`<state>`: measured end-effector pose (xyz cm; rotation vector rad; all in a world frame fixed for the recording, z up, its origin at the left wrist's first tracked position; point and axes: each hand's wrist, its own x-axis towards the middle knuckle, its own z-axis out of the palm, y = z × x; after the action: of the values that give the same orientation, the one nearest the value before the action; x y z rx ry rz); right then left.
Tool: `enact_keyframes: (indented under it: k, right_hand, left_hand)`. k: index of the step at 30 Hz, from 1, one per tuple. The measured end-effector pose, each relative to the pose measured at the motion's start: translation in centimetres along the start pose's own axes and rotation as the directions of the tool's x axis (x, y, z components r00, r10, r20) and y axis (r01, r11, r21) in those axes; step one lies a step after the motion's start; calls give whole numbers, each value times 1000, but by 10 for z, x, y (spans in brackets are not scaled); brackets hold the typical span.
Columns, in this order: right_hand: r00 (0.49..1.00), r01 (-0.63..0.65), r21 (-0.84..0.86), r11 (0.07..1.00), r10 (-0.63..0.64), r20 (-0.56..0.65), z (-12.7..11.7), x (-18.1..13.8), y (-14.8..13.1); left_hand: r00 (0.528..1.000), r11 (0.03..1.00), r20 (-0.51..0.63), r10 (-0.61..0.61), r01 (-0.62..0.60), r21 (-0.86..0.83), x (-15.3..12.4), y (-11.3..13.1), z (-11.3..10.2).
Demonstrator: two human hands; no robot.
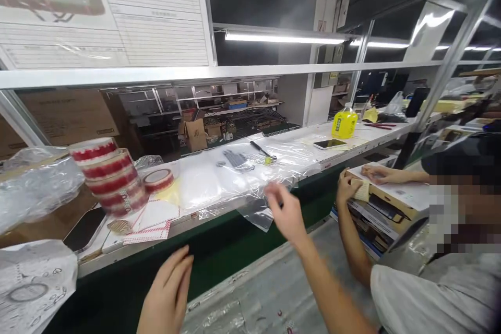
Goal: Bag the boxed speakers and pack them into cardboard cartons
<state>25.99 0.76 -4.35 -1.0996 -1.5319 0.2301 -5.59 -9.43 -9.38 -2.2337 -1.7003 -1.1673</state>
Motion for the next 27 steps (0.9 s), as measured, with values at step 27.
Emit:
enact_keyframes:
  k: [27]
  right_hand:
    - [725, -4, -745, 667, 514, 457, 42, 244, 114]
  left_hand:
    - [708, 692, 12, 706, -693, 204, 245, 55, -18]
